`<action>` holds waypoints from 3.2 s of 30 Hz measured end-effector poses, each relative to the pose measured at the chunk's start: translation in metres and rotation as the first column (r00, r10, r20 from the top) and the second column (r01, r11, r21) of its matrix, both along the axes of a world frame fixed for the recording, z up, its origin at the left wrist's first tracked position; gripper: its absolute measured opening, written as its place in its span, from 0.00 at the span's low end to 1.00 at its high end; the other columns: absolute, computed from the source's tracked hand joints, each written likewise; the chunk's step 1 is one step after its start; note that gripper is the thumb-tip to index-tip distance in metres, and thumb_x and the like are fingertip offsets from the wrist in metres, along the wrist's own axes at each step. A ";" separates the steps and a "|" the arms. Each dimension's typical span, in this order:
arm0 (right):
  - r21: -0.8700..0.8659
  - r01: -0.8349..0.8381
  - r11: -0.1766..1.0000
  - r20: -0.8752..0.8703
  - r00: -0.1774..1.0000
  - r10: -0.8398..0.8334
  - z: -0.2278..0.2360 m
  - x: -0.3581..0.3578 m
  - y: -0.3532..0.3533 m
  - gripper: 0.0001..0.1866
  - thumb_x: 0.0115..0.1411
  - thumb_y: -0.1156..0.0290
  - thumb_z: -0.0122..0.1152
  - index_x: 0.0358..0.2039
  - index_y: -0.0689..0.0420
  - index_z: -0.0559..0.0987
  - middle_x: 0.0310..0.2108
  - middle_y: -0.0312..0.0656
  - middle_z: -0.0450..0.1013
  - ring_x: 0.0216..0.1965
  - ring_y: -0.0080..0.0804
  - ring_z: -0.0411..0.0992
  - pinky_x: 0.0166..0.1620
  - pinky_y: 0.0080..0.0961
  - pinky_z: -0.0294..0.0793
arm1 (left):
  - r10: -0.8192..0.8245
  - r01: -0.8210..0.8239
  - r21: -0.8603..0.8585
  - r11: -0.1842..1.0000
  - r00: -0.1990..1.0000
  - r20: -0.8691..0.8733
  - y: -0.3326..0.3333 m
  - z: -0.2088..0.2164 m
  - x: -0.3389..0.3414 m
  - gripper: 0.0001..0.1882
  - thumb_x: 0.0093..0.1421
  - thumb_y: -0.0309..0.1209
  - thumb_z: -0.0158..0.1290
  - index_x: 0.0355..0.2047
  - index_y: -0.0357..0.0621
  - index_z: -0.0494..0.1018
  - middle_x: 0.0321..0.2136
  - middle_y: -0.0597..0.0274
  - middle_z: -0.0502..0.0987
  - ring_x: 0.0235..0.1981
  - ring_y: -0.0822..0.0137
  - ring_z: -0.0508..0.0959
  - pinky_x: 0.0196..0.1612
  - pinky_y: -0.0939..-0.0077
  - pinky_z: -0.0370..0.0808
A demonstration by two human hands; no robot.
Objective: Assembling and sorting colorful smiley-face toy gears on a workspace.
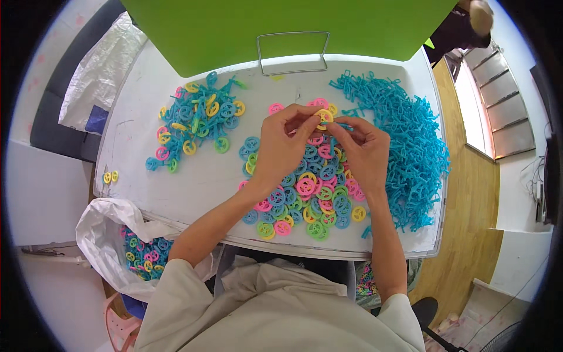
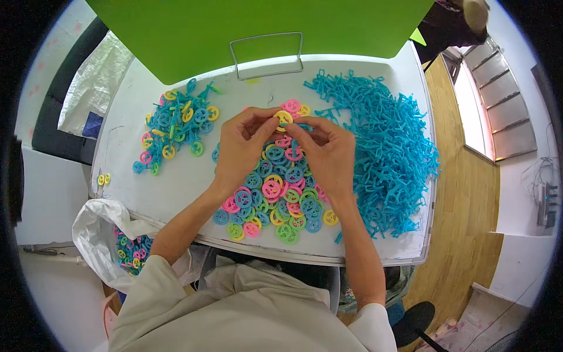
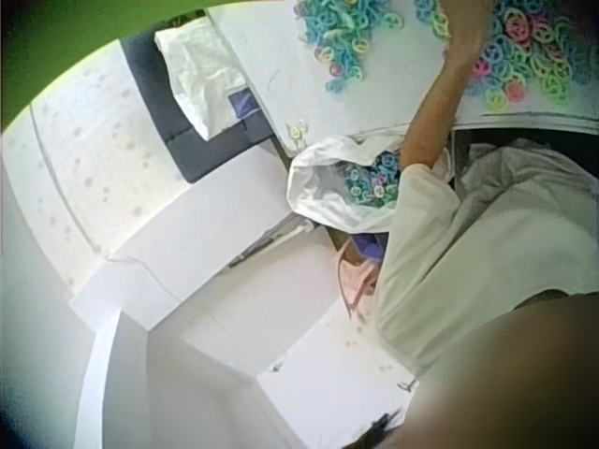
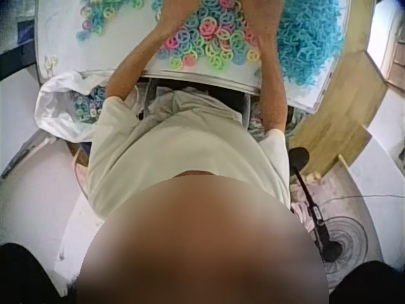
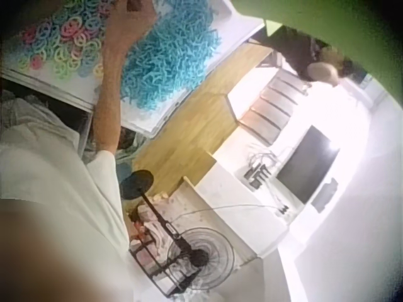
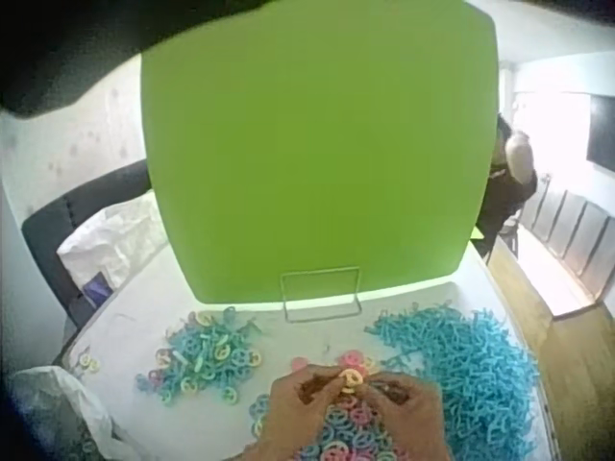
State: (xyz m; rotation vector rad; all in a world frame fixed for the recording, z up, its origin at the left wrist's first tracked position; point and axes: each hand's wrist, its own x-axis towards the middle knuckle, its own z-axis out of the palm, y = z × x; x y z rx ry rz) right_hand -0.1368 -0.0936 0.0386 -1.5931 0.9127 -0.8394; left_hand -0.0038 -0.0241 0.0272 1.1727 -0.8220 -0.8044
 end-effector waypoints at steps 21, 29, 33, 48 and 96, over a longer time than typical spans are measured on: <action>0.203 -0.350 0.914 0.391 0.885 0.252 0.018 -0.006 -0.003 0.14 0.56 0.81 0.60 0.44 0.61 0.78 0.39 0.39 0.74 0.32 0.21 0.73 0.35 0.16 0.73 | -0.045 0.061 0.077 0.995 0.980 -0.192 0.002 0.015 0.021 0.12 0.64 0.29 0.49 0.45 0.34 0.71 0.37 0.59 0.77 0.37 0.72 0.77 0.42 0.83 0.75; -0.293 -0.173 0.940 0.188 0.954 0.234 -0.010 -0.009 -0.018 0.13 0.60 0.79 0.56 0.46 0.63 0.75 0.41 0.41 0.74 0.38 0.23 0.73 0.43 0.18 0.73 | -0.095 0.013 0.226 0.974 0.929 0.359 -0.001 0.015 0.023 0.12 0.60 0.32 0.55 0.43 0.43 0.76 0.34 0.62 0.76 0.34 0.70 0.75 0.38 0.77 0.73; 0.041 -0.100 0.994 0.315 0.946 0.082 0.000 -0.010 -0.015 0.11 0.61 0.77 0.56 0.44 0.64 0.75 0.33 0.38 0.76 0.37 0.19 0.72 0.41 0.15 0.71 | -0.135 -0.114 0.239 0.964 0.564 0.814 0.007 0.006 0.040 0.10 0.54 0.31 0.59 0.38 0.49 0.79 0.30 0.60 0.73 0.35 0.63 0.73 0.40 0.70 0.71; -0.008 -0.044 0.999 0.118 0.992 0.045 -0.010 -0.004 -0.012 0.09 0.59 0.71 0.61 0.36 0.63 0.77 0.31 0.34 0.74 0.32 0.17 0.71 0.36 0.14 0.70 | -0.211 -0.072 0.274 0.959 0.465 0.860 0.009 -0.012 0.027 0.13 0.44 0.33 0.65 0.30 0.42 0.79 0.35 0.54 0.70 0.44 0.53 0.68 0.48 0.63 0.68; 0.044 -0.203 0.978 0.013 0.979 0.203 -0.009 -0.008 -0.010 0.07 0.54 0.78 0.64 0.34 0.62 0.78 0.26 0.37 0.76 0.27 0.15 0.72 0.29 0.12 0.68 | -0.293 0.293 0.272 0.917 0.955 -0.043 0.000 0.006 0.027 0.09 0.62 0.27 0.50 0.39 0.32 0.69 0.38 0.57 0.74 0.38 0.67 0.77 0.40 0.75 0.80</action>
